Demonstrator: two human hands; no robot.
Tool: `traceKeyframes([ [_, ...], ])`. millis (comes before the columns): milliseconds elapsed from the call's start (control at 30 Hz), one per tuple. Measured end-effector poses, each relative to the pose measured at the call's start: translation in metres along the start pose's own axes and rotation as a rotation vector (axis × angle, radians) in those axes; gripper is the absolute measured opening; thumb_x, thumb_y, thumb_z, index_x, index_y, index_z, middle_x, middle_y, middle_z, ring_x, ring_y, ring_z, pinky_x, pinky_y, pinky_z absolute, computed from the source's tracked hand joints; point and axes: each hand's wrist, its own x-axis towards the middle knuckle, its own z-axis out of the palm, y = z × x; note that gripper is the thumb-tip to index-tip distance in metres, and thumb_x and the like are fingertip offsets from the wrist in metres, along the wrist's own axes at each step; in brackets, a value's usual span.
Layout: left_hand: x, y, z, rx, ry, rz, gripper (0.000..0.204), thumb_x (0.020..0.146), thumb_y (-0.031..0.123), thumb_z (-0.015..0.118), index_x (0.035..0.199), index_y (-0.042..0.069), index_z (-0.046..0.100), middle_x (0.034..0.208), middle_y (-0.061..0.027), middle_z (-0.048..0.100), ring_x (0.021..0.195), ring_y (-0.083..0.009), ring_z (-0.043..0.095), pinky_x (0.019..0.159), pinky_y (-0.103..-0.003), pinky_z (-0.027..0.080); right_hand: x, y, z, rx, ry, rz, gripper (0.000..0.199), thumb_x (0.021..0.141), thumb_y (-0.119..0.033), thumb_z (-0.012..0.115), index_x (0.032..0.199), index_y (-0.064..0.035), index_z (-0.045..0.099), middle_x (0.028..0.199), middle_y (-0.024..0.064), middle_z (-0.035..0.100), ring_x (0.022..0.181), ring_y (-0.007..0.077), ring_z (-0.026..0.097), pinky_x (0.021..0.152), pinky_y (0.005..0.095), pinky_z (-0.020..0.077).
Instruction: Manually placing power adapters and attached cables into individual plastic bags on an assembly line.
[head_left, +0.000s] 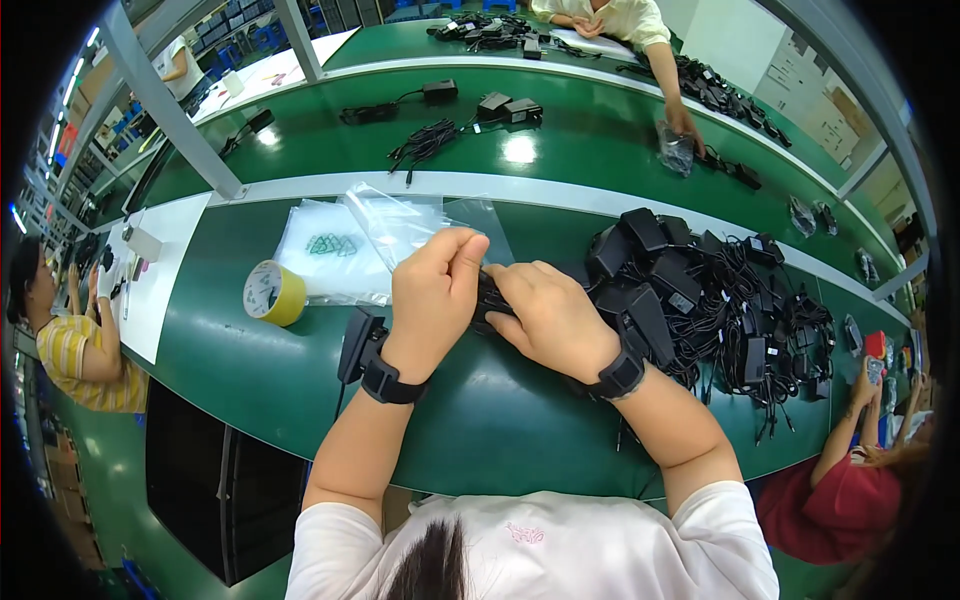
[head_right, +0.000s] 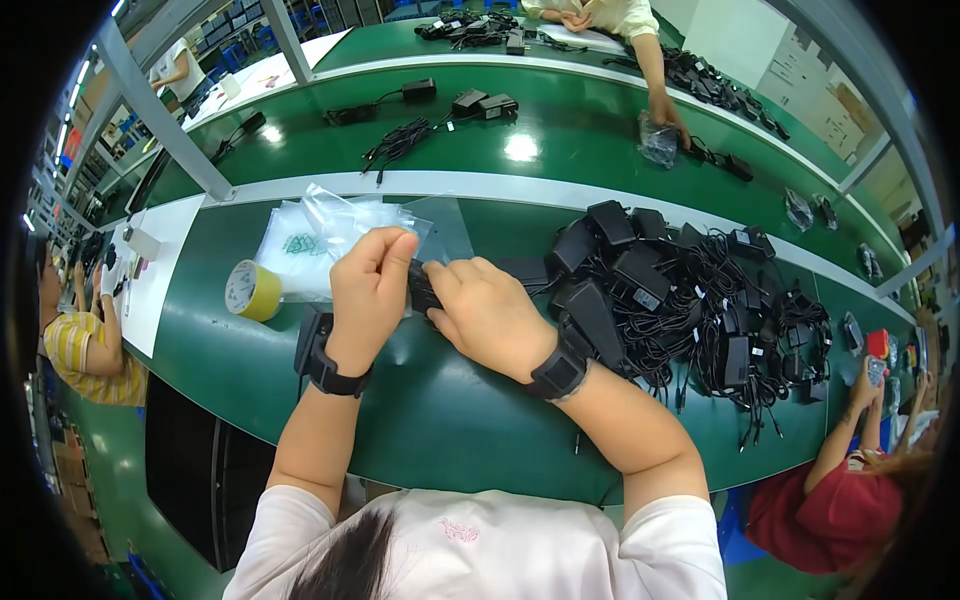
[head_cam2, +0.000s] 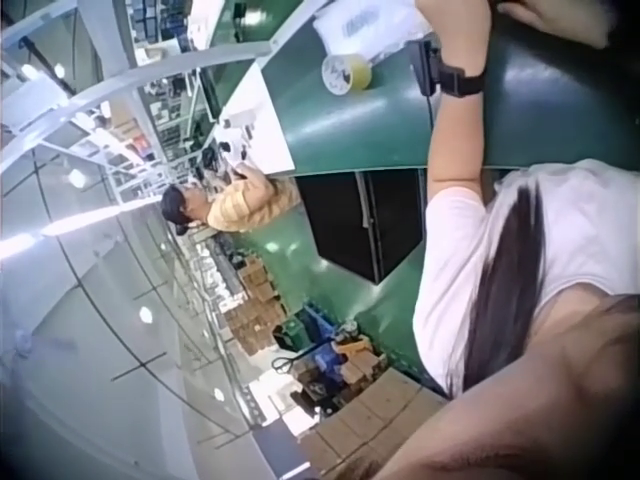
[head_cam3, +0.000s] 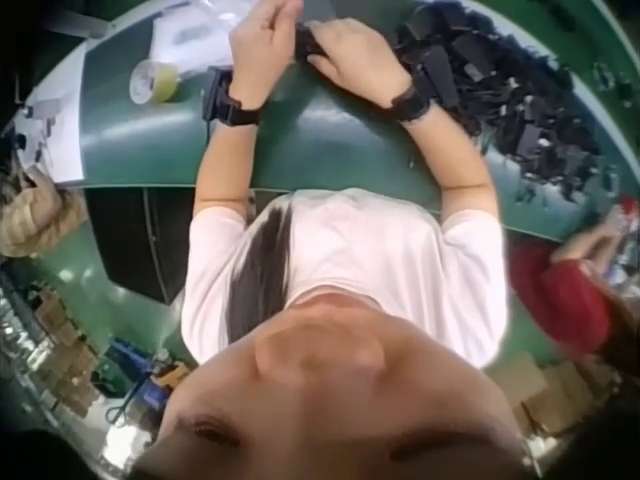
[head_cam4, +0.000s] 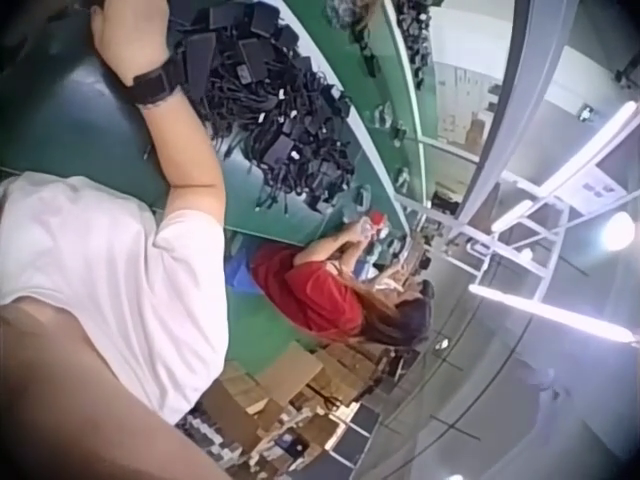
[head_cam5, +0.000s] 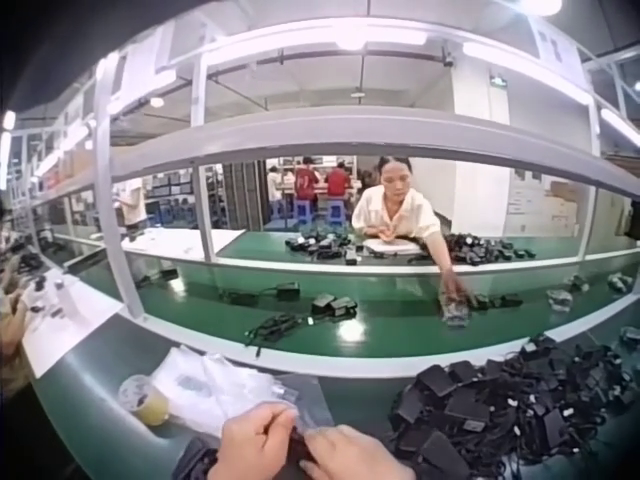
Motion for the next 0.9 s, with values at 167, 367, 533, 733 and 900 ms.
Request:
traceKeyframes([
  [167, 0.018, -0.012, -0.023, -0.326, 0.030, -0.259, 0.017, 0.088, 0.017, 0.057, 0.085, 0.001, 0.060, 0.064, 0.0037, 0.052, 0.056, -0.0031, 0.042, 0.050, -0.019, 0.035, -0.004, -0.001, -0.004, -0.005, 0.208, -0.086, 0.046, 0.067, -0.008, 0.070, 0.108, 0.0020, 0.051, 0.096, 0.0175, 0.057, 0.082, 0.0328, 0.055, 0.073, 0.0376, 0.0466],
  [367, 0.015, -0.006, -0.027, -0.538, -0.051, -0.371, 0.017, 0.089, 0.017, 0.056, 0.087, 0.001, 0.060, 0.065, 0.0059, 0.050, 0.056, -0.0002, 0.039, 0.049, -0.016, 0.030, -0.002, 0.002, -0.010, 0.021, 0.181, -0.088, 0.047, 0.067, -0.008, 0.071, 0.109, 0.0014, 0.051, 0.095, 0.0165, 0.057, 0.080, 0.0318, 0.055, 0.071, 0.0361, 0.0465],
  [533, 0.004, 0.005, -0.007, -0.431, -0.077, -0.278, 0.016, 0.089, 0.015, 0.056, 0.087, -0.001, 0.060, 0.065, 0.0046, 0.052, 0.056, -0.0012, 0.042, 0.048, -0.018, 0.034, -0.001, 0.002, 0.004, -0.088, 0.207, -0.096, 0.049, 0.066, -0.008, 0.070, 0.110, 0.0007, 0.050, 0.092, 0.0152, 0.056, 0.078, 0.0300, 0.053, 0.070, 0.0359, 0.0468],
  [733, -0.004, 0.002, 0.002, 0.076, 0.026, 0.157, 0.006, 0.082, 0.007, 0.058, 0.081, 0.001, 0.059, 0.059, -0.0055, 0.053, 0.051, -0.0140, 0.050, 0.046, -0.026, 0.039, 0.007, 0.000, 0.009, -0.183, 0.166, 0.116, 0.042, 0.068, -0.010, 0.068, 0.105, 0.0005, 0.051, 0.086, 0.0142, 0.056, 0.078, 0.0299, 0.055, 0.068, 0.0359, 0.0473],
  [900, -0.007, 0.002, 0.010, 0.463, 0.112, 0.601, 0.010, 0.068, 0.002, 0.063, 0.074, 0.005, 0.056, 0.049, -0.0032, 0.042, 0.045, -0.0192, 0.045, 0.042, -0.031, 0.038, 0.004, 0.000, 0.020, -0.336, 0.030, 0.122, 0.019, 0.072, -0.009, 0.058, 0.087, 0.0009, 0.051, 0.074, 0.0127, 0.055, 0.070, 0.0260, 0.057, 0.060, 0.0325, 0.0492],
])
